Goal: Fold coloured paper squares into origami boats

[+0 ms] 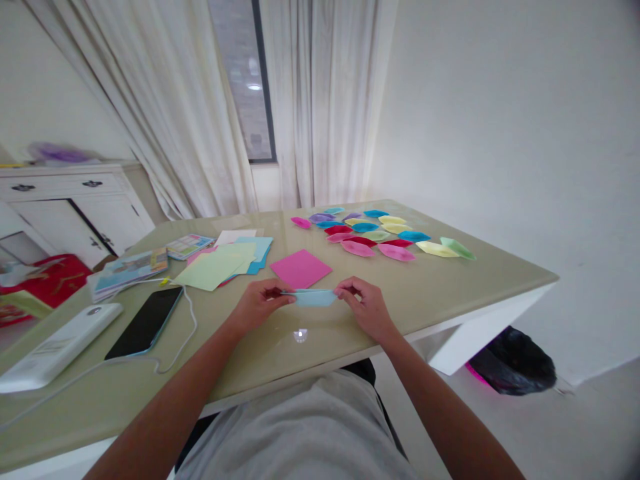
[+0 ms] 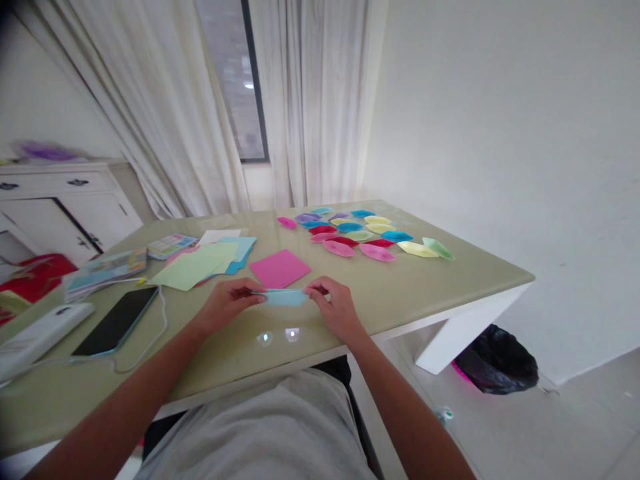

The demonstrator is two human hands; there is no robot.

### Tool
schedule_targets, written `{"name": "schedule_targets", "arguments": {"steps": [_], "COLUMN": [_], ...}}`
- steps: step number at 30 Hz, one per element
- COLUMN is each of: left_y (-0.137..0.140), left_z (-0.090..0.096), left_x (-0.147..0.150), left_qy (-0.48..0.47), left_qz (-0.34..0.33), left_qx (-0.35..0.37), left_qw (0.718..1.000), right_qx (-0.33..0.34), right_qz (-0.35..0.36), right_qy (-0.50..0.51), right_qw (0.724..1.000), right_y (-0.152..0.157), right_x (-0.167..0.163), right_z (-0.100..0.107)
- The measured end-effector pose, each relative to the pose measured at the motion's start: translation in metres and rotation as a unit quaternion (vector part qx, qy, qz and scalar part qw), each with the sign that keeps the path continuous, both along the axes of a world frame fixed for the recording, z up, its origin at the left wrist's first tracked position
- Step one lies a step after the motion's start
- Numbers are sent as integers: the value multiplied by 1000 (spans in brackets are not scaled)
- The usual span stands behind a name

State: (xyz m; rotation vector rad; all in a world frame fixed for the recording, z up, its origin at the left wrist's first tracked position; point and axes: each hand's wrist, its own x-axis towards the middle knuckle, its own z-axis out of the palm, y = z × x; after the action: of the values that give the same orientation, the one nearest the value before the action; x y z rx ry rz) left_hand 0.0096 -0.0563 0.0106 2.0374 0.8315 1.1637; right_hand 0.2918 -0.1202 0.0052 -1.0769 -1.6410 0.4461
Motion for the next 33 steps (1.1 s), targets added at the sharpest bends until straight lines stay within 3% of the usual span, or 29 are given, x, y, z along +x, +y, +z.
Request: {"name": "schedule_targets", "arguments": {"steps": [7, 10, 16, 22, 33], "left_y": [2, -1, -5, -6, -13], "left_z": [3, 3, -2, -3, -3], "left_x": [-4, 0, 4, 3, 9], "left_qy": [1, 35, 118, 173, 247], "left_qz": [6, -13, -52, -81, -92], "left_qx": [53, 61, 59, 72, 123], "left_qw": [999, 997, 990, 979, 957], "right_qx": [19, 31, 19, 19, 16], "right_qz": [53, 44, 91, 57, 69], "right_qy": [-66, -98, -209, -261, -307], "right_qw": [996, 994, 973, 963, 949], "right_y": [1, -1, 0, 2, -1], "right_x": [-3, -3, -10, -8, -14], "right_z": [3, 3, 0, -4, -2]}}
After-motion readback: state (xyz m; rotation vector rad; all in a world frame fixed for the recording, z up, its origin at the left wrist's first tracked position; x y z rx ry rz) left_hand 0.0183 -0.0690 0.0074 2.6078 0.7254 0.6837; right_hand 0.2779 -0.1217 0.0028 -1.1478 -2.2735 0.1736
